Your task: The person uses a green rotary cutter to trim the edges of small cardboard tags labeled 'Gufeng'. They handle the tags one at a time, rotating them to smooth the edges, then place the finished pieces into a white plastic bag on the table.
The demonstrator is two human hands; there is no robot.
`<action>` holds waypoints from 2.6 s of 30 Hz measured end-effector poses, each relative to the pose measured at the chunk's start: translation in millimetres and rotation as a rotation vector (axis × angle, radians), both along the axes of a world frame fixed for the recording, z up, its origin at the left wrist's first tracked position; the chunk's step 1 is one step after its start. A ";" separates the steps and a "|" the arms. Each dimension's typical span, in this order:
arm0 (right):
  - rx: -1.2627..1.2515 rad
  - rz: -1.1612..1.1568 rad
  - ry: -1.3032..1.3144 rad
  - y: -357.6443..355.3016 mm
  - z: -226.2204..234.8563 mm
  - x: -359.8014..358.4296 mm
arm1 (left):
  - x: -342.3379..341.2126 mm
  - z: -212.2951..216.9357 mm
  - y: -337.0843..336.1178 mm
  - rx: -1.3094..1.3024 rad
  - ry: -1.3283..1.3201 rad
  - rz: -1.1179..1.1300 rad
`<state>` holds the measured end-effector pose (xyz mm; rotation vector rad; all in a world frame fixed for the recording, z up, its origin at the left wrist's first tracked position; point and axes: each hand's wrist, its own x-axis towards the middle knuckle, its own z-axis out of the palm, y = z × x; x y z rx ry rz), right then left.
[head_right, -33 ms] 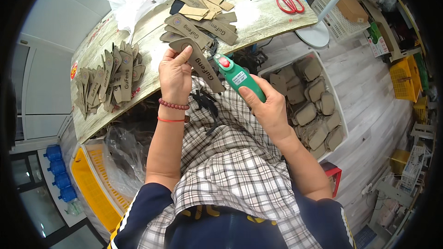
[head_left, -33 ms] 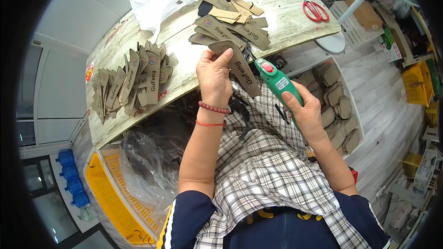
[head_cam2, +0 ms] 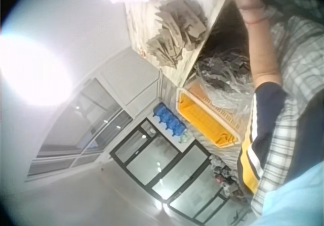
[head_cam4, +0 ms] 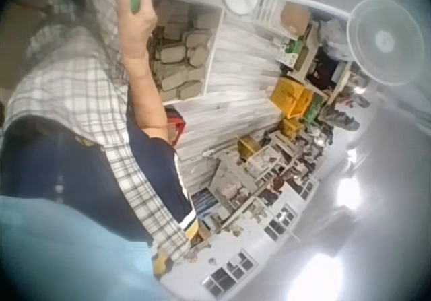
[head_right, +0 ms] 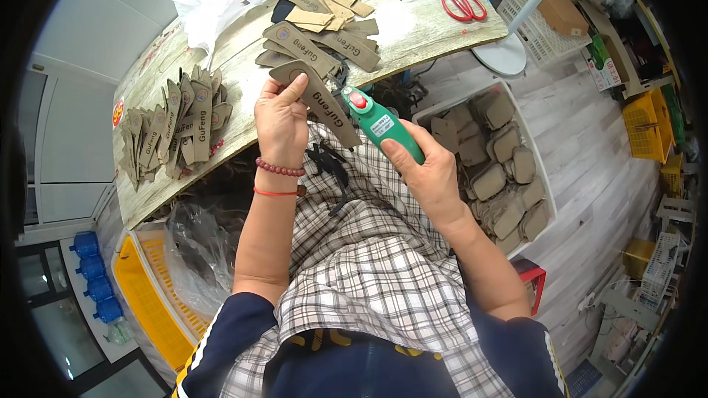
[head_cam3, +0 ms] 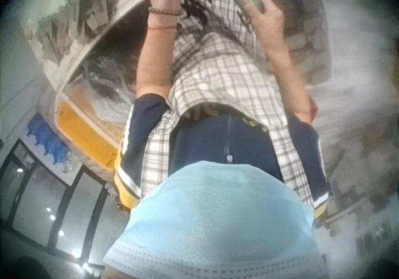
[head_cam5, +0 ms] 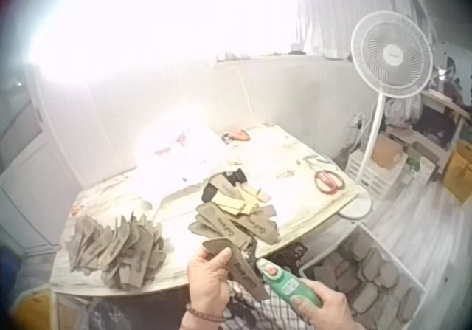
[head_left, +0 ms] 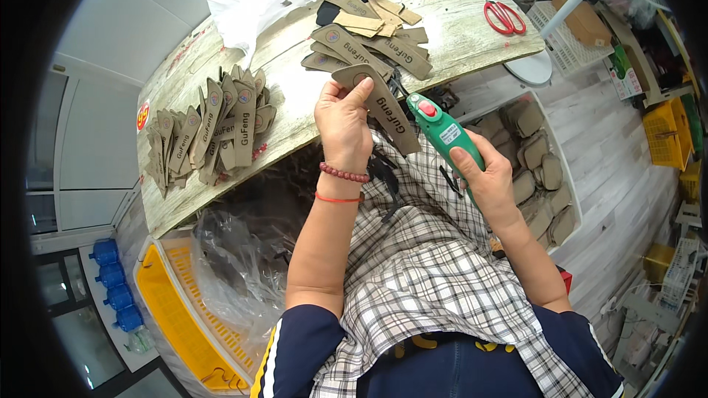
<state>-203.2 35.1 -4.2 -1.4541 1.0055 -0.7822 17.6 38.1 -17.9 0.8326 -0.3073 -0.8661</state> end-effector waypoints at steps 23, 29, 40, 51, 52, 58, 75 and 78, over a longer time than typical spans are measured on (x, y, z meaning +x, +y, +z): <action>-0.039 0.019 0.009 -5.8 12.2 6.3 | -15.0 -12.9 9.6 0.053 -0.015 -0.200; 0.039 0.000 -0.047 -9.1 6.6 -3.4 | 86.4 33.2 40.5 0.164 -0.437 0.281; 0.051 -0.016 0.000 -8.8 -0.6 -3.6 | 144.1 21.5 -4.2 0.928 -1.860 0.564; 0.003 -0.046 0.011 -12.6 -5.2 -0.6 | 82.1 -44.2 -98.5 0.533 -1.281 0.683; -0.008 -0.046 0.016 -12.8 -3.5 1.7 | 75.9 -41.0 -99.5 0.522 -1.224 0.731; -0.089 -0.091 -0.011 -17.3 19.3 15.2 | 56.7 10.4 -66.1 0.019 -0.193 0.229; -0.125 -0.013 -0.011 4.7 33.3 13.0 | -4.6 20.5 -3.3 0.049 0.056 0.049; -0.129 -0.001 -0.025 3.9 32.6 11.2 | -4.7 16.4 1.9 0.087 -0.009 -0.015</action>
